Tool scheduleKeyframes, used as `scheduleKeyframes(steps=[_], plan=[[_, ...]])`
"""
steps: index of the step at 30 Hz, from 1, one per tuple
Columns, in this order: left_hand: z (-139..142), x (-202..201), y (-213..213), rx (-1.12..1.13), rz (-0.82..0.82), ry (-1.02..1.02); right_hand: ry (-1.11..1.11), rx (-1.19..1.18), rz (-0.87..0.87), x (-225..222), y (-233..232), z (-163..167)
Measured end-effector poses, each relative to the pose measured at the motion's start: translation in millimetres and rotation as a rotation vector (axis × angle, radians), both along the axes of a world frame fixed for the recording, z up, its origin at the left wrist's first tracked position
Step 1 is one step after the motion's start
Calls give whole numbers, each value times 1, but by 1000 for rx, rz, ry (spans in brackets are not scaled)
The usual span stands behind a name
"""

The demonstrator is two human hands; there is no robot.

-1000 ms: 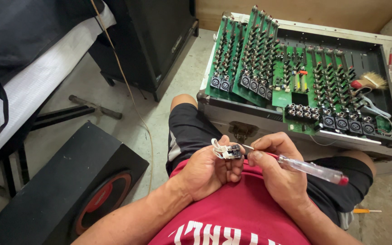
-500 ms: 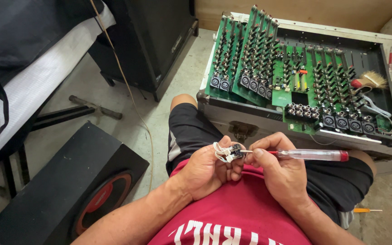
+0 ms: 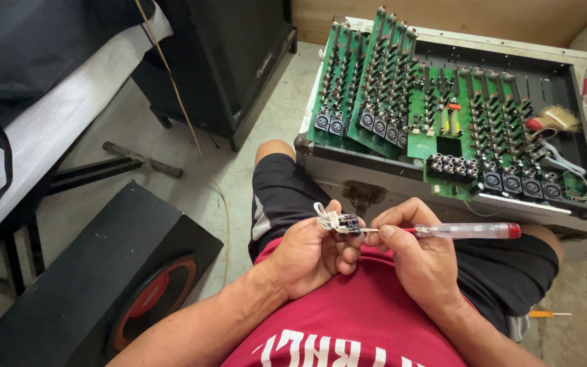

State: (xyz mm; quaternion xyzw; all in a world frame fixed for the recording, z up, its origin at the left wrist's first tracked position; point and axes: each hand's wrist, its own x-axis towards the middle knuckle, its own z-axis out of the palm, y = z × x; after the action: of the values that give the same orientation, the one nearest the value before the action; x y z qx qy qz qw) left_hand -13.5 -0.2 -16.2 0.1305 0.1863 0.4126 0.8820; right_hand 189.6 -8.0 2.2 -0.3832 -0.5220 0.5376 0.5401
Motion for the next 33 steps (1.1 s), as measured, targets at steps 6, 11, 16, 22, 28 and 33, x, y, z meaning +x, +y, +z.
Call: scheduleKeyframes(steps=[6,11,16,22,28,33], plan=[[0,-1,-1,-21,-3,25,-120,13,-15,-2,-2,5],[0,0,-2,7,0,12,-78,-63,-19,-4,-3,5],[-1,0,-1,15,0,3,-79,-26,-26,-3,-2,4],[-3,0,-2,25,-5,40,-106,-43,-17,-4,-4,2],[-3,1,-1,1,0,26,-88,10,-7,-4,-2,4],[-4,0,0,5,1,-17,-101,-50,-6,-5,-4,5]])
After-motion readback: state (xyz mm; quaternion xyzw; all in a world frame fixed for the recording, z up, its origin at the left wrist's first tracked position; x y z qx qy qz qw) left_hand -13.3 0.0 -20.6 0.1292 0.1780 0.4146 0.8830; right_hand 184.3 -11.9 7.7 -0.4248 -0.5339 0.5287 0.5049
